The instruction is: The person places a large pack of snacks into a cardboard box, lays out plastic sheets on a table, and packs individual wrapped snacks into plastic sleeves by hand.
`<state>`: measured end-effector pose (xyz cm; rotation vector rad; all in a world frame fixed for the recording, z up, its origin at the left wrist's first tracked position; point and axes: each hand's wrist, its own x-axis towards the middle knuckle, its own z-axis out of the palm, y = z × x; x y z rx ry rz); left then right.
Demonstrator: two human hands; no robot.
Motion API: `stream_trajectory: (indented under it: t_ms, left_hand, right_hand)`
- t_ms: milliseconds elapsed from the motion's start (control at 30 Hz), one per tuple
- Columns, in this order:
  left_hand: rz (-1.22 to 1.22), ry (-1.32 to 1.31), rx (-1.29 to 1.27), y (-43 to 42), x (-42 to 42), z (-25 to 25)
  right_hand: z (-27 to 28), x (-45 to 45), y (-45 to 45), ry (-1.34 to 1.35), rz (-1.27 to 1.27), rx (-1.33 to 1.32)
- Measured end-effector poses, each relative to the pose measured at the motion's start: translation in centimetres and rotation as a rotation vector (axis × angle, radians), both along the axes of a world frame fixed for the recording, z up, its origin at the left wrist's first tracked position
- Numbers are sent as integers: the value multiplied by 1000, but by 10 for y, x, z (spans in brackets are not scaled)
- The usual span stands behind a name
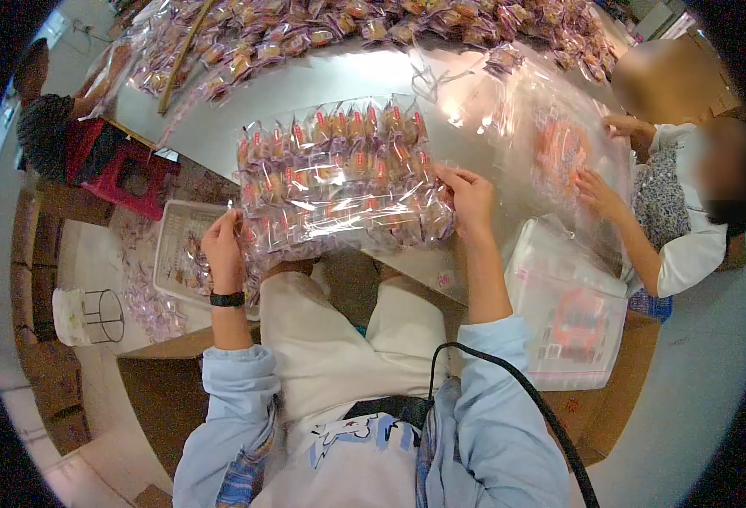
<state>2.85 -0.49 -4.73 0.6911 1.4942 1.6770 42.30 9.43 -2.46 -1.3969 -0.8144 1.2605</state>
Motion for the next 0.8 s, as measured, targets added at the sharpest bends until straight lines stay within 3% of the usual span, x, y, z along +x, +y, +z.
stream_trajectory:
  t_ms: [167, 267, 467, 600, 700, 800]
  left_hand:
    - [-67, 63, -153, 3, -15, -7]
    - [-30, 137, -107, 4, -10, -3]
    - [-160, -338, -200, 13, -14, -5]
    - [-395, -651, -167, 9, -18, -3]
    - [-225, -464, -172, 13, -21, -18]
    - [-142, 107, -111, 17, -21, -9]
  right_hand:
    - [4, -2, -3, -36, 13, -52]
    - [-1, -1, -2, -16, 26, -16]
    - [5, -13, -6, -139, -69, 50]
    - [-6, -3, -7, -22, -7, 15]
    - [-12, 3, -5, 120, 5, -71]
    - [-32, 12, 0, 208, 37, -74]
